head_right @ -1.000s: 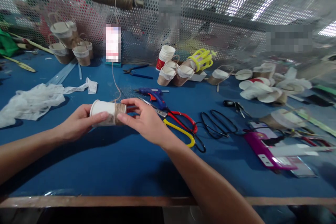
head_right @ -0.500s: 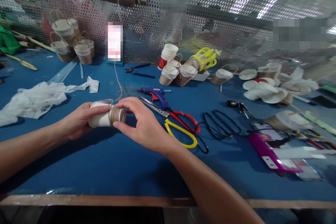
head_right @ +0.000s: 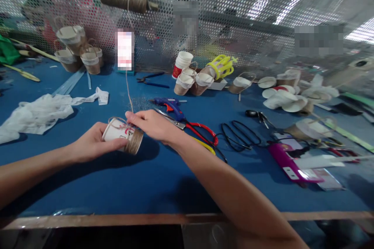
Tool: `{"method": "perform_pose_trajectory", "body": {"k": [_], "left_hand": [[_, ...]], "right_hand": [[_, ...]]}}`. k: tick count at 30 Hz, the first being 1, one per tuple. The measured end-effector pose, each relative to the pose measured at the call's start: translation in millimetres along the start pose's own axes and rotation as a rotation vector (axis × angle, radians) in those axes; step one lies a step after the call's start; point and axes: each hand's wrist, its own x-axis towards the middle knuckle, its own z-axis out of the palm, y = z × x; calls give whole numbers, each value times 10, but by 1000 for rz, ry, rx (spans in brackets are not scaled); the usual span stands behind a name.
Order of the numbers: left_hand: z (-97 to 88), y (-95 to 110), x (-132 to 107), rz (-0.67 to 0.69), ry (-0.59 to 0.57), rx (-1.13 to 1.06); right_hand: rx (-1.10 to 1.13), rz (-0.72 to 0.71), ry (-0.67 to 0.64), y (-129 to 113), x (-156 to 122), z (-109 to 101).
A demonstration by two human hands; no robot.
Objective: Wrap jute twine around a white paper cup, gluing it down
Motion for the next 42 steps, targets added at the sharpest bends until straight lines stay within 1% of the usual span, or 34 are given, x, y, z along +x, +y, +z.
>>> {"method": "perform_pose_trajectory", "body": {"k": [3, 5, 8, 11, 15, 19, 20, 21, 23, 24, 25, 26, 28, 29, 33, 35, 38, 40, 42], "left_hand": [[16, 37, -31, 24, -96, 64], [16, 45, -43, 12, -129, 88], [11, 37, -54, -8, -171, 98], [7, 27, -54, -26, -217, 56], [5, 18, -33, -55, -240, -18], [6, 0, -9, -115, -195, -89], [7, -5, -5, -130, -169, -113], [10, -9, 0, -146, -140, -143], [15, -17, 9, -181, -71, -208], [16, -20, 13, -196, -36, -239], [15, -23, 17, -205, -2, -265], [13, -26, 21, -207, 27, -284], [3, -29, 31, -193, 77, -306], [-4, -29, 37, -182, 101, -309], [-36, -39, 79, -142, 202, -293], [-52, -58, 107, -117, 258, -264], [-71, -98, 141, -74, 308, -186], [-77, -118, 153, -60, 310, -129], [-77, -125, 157, -60, 304, -85]], "right_hand": [[246, 85, 41, 2, 149, 21], [346, 113, 64, 6, 254, -19], [390, 89, 130, 2, 415, -120], [437, 74, 194, -34, 545, -214], [499, 41, 248, -156, 643, -270], [575, -34, 235, -326, 696, -193], [553, -55, 209, -363, 707, -151], [459, -77, 164, -392, 716, -105], [128, -108, 45, -421, 728, -29], [-66, -118, 10, -417, 729, -13], [-244, -123, 10, -402, 723, -20], [-386, -122, 46, -375, 710, -54], [-551, -95, 189, -287, 654, -199], [-610, -67, 247, -228, 609, -302], [-804, 112, 374, 99, 366, -720], [-874, 230, 376, 291, 252, -832], [-893, 362, 304, 532, 157, -845], [-870, 393, 275, 633, 149, -797], [-830, 385, 287, 687, 169, -750]]}}
